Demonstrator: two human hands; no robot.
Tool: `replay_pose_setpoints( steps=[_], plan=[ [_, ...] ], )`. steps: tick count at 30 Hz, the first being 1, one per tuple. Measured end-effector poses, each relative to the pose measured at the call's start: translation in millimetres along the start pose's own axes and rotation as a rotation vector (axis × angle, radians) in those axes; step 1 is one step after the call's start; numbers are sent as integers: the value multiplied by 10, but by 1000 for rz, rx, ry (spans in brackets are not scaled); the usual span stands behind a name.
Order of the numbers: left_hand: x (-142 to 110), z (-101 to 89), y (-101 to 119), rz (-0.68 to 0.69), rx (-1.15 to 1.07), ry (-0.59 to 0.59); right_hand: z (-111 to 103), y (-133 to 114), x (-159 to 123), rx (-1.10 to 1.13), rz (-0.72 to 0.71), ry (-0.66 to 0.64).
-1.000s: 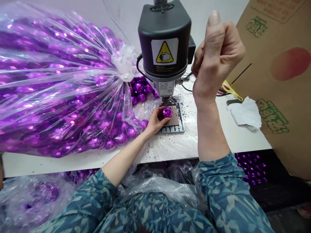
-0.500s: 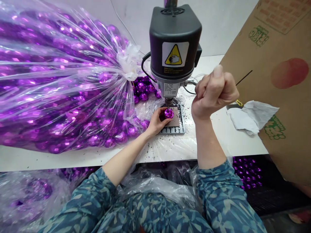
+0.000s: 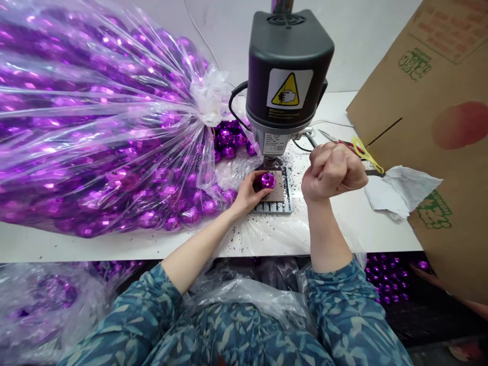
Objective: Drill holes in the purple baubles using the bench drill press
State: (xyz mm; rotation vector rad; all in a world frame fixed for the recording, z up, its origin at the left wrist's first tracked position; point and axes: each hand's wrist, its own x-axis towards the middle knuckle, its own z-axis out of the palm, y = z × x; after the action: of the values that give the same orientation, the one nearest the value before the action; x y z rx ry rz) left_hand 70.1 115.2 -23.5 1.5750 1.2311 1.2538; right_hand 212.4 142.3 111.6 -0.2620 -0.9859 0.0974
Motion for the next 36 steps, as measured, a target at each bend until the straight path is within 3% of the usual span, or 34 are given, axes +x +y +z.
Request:
replay_pose_setpoints(
  steps=[6, 9, 12, 16, 18, 21, 23, 25, 26, 28, 32, 34, 36],
  plan=[
    [-13, 5, -10, -2, -19, 5, -40, 14, -56, 88, -109, -27],
    [4, 18, 6, -12, -12, 18, 82, -87, 72, 50, -37, -23],
    [-14, 30, 76, -21, 28, 56, 269, -168, 319, -62, 127, -17],
    [-330, -19, 308, 55, 206, 98, 424, -135, 559, -34, 174, -81],
    [-657, -87, 451, 157, 248, -47, 441, -96, 585, -11, 180, -68],
    [-1219, -216, 605, 311, 293, -559, 435, -58, 571, -16, 159, -66],
    [-1498, -298, 646, 382, 454, -841, 431, -53, 563, -13, 147, -63],
    [-1595, -372, 653, 423, 585, -943, 429, -63, 560, 1, 159, -60],
    [-1560, -407, 651, 435, 594, -918, 429, -73, 559, 2, 176, -61],
    [-1335, -483, 638, 437, 532, -720, 427, -98, 554, -9, 209, -56],
    [-562, -680, 584, 276, 488, -77, 424, -125, 538, -63, 244, -44],
    [-244, -788, 563, 162, 568, 16, 420, -118, 536, -75, 239, -44],
    [-60, -877, 569, 89, 639, -65, 414, -105, 535, -77, 229, -46]
  ],
)
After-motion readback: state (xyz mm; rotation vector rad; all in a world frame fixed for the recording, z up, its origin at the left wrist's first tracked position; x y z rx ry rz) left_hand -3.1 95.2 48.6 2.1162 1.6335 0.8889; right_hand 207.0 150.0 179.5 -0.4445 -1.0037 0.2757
